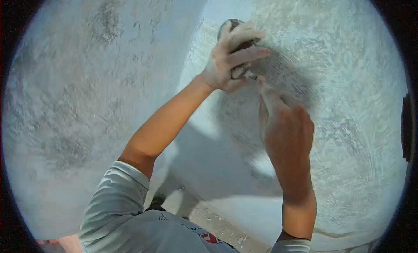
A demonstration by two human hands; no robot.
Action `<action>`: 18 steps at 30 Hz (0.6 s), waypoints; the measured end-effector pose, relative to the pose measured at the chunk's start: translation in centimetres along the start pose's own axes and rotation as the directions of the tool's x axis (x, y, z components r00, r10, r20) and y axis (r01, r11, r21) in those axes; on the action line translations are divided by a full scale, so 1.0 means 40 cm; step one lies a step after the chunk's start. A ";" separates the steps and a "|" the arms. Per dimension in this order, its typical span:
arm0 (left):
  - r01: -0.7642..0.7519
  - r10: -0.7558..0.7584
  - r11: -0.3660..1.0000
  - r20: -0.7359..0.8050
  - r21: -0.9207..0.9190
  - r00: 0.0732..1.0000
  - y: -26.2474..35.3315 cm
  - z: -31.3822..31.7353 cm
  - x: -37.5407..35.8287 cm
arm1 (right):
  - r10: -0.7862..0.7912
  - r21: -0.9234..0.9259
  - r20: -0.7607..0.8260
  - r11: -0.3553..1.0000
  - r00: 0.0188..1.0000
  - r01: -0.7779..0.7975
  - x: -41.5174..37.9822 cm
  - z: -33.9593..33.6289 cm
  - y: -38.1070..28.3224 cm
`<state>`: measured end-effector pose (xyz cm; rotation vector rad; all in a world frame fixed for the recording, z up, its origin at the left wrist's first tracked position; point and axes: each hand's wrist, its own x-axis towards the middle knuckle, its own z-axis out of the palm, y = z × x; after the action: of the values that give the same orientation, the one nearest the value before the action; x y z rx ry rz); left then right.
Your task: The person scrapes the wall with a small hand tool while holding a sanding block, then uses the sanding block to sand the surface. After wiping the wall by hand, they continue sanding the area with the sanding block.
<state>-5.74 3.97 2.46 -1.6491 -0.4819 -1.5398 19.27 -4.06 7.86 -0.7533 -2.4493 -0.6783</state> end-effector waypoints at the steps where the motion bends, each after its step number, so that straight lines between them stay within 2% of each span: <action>1: 0.022 -0.022 0.999 0.009 0.042 1.000 -0.021 -0.014 -0.015 | -0.014 -0.019 0.002 1.000 1.000 0.014 0.028 0.024 -0.010; 4: 0.088 -0.097 0.984 0.053 0.155 0.994 -0.081 -0.088 -0.041 | -0.043 -0.011 -0.013 0.999 0.999 0.043 0.098 0.065 -0.055; 7: 0.089 -0.089 0.996 0.042 0.001 0.995 -0.093 -0.117 -0.045 | -0.015 -0.029 0.027 0.999 1.000 0.016 0.118 0.053 -0.094; 9: 0.105 -0.106 0.994 0.057 0.035 0.993 -0.079 -0.111 -0.047 | 0.014 0.004 0.035 1.000 0.999 -0.014 0.101 0.060 -0.095; 10: 0.108 -0.112 0.992 0.059 0.058 0.992 -0.073 -0.101 -0.043 | 0.027 0.024 0.126 0.999 0.992 -0.030 0.100 0.046 -0.083; 12: 0.129 -0.137 0.987 0.088 0.091 0.987 -0.055 -0.083 -0.045 | 0.011 0.028 0.068 1.000 0.998 -0.013 0.065 0.026 -0.059; 13: 0.130 -0.132 0.991 0.067 0.041 0.989 -0.031 -0.069 -0.033 | -0.007 0.028 0.040 1.000 0.999 0.006 0.046 0.015 -0.049; 15: 0.132 -0.130 0.990 0.030 -0.059 0.991 0.034 -0.022 -0.018 | 0.079 0.033 0.023 0.996 0.997 -0.080 -0.005 -0.017 -0.036; 16: 0.120 -0.116 0.991 0.063 -0.058 0.991 0.067 -0.014 -0.007 | 0.123 0.036 0.020 0.992 0.992 -0.124 -0.034 -0.030 -0.025; 18: 0.107 -0.106 0.994 0.031 -0.034 0.994 0.118 0.038 0.000 | 0.144 0.071 0.044 0.987 0.989 -0.147 -0.084 -0.045 0.021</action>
<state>-1.24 2.30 1.16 -1.6983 -0.5690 -1.6119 22.76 -5.73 7.57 -0.9134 -2.4111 -0.5187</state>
